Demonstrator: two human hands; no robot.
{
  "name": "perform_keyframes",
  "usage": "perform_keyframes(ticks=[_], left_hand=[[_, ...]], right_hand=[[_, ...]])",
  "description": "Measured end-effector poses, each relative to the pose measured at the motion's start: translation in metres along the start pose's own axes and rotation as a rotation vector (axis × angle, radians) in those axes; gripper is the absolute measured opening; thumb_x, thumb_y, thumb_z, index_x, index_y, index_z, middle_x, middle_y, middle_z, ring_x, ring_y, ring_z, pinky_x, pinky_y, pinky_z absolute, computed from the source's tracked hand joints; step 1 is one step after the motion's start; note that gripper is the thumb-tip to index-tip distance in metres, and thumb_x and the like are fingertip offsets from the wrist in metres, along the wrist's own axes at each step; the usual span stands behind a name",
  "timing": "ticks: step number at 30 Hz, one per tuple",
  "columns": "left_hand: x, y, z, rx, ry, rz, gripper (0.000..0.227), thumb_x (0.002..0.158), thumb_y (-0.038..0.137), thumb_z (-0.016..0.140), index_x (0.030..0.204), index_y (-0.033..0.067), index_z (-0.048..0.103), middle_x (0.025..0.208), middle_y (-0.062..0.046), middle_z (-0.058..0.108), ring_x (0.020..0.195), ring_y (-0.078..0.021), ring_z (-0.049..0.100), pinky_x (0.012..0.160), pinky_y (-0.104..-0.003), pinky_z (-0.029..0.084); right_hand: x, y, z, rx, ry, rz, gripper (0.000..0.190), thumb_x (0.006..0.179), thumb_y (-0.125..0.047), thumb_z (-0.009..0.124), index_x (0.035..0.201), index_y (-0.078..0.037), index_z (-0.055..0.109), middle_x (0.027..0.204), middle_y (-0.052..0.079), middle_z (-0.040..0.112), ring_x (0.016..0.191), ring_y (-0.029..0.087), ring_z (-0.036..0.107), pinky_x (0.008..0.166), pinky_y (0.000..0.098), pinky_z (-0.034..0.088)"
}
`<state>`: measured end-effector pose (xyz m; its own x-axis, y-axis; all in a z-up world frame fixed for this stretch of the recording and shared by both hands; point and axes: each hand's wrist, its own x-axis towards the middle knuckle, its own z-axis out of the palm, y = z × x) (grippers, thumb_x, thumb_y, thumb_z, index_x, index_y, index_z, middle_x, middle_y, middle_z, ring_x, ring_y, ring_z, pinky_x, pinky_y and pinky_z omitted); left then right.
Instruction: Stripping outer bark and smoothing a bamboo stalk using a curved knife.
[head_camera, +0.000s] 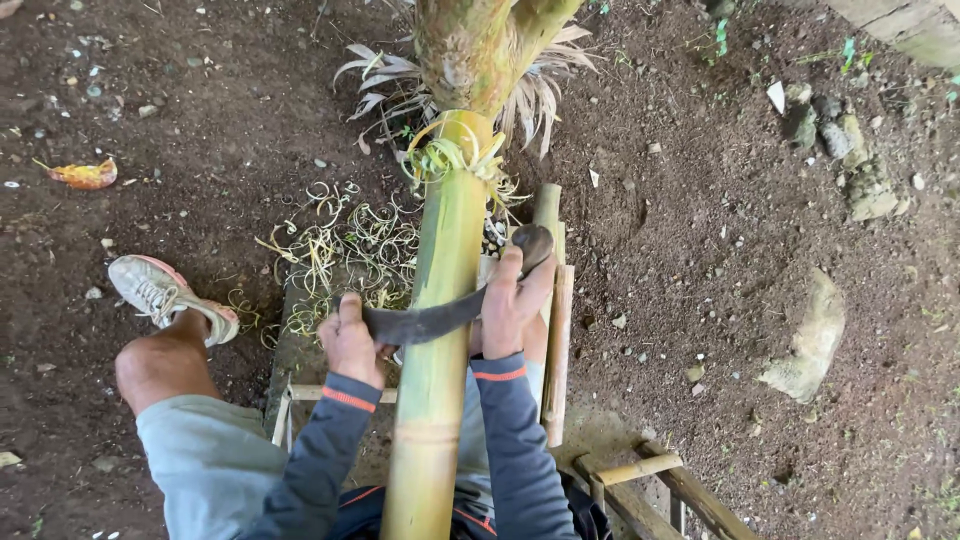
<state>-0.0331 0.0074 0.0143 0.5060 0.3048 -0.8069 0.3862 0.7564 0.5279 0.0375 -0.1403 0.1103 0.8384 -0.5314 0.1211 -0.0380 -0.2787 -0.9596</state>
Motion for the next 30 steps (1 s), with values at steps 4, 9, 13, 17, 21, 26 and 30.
perform_keyframes(ticks=[4,9,13,17,21,26,30], left_hand=[[0.022,0.008,0.024,-0.036,-0.013,-0.073,0.043,0.096,0.04,0.06,0.114,0.0129,0.033,0.087,-0.005,0.057,0.061,-0.0188,0.062,0.045,-0.036,0.048],[0.048,0.025,0.057,-0.042,-0.056,-0.056,0.038,0.096,0.038,0.059,0.112,0.0137,0.035,0.086,-0.006,0.057,0.06,-0.0195,0.062,0.042,-0.035,0.044],[0.072,0.041,0.091,0.013,-0.088,-0.043,0.036,0.099,0.039,0.058,0.11,0.0108,0.037,0.084,-0.008,0.06,0.059,-0.0188,0.064,0.043,-0.033,0.047],[0.091,0.037,0.101,-0.034,-0.118,-0.02,0.035,0.1,0.039,0.059,0.108,0.0124,0.038,0.079,-0.006,0.053,0.05,-0.0174,0.052,0.039,-0.034,0.039],[0.096,0.051,0.119,-0.023,-0.11,0.001,0.034,0.1,0.039,0.057,0.108,0.0132,0.038,0.078,-0.005,0.051,0.048,-0.0157,0.048,0.039,-0.034,0.037],[0.116,0.062,0.144,-0.003,-0.093,-0.05,0.033,0.098,0.038,0.058,0.113,0.0174,0.037,0.081,-0.005,0.05,0.049,-0.0158,0.044,0.041,-0.035,0.038],[0.147,0.059,0.157,0.003,-0.074,-0.051,0.035,0.096,0.039,0.059,0.115,0.0182,0.038,0.085,-0.006,0.051,0.052,-0.017,0.049,0.042,-0.036,0.039]], right_hand=[[0.02,-0.009,0.014,-0.002,0.003,0.002,0.017,0.099,-0.017,0.057,0.108,-0.002,0.054,0.081,0.004,0.057,0.067,0.012,0.052,0.058,0.0301,0.045],[0.055,-0.003,0.032,-0.041,0.014,0.016,0.019,0.097,-0.02,0.054,0.105,-0.002,0.052,0.083,0.006,0.055,0.066,0.013,0.053,0.056,0.0314,0.047],[0.084,-0.003,0.051,-0.078,0.029,0.003,0.026,0.095,-0.023,0.052,0.109,-0.001,0.052,0.09,0.009,0.057,0.07,0.015,0.055,0.06,0.0326,0.05],[0.104,0.007,0.062,-0.121,0.082,-0.07,0.032,0.094,-0.026,0.054,0.11,0.002,0.054,0.094,0.014,0.059,0.077,0.021,0.059,0.071,0.0388,0.052],[0.125,0.024,0.073,-0.194,0.13,-0.114,0.035,0.094,-0.027,0.057,0.109,0.004,0.056,0.1,0.018,0.061,0.087,0.03,0.06,0.082,0.0437,0.049],[0.154,0.028,0.091,-0.181,0.125,-0.089,0.038,0.094,-0.029,0.056,0.111,0.006,0.055,0.103,0.024,0.064,0.092,0.035,0.062,0.088,0.0448,0.048],[0.166,0.029,0.102,-0.149,0.139,-0.083,0.04,0.095,-0.029,0.056,0.112,0.007,0.055,0.108,0.028,0.066,0.098,0.037,0.064,0.093,0.0455,0.048]])
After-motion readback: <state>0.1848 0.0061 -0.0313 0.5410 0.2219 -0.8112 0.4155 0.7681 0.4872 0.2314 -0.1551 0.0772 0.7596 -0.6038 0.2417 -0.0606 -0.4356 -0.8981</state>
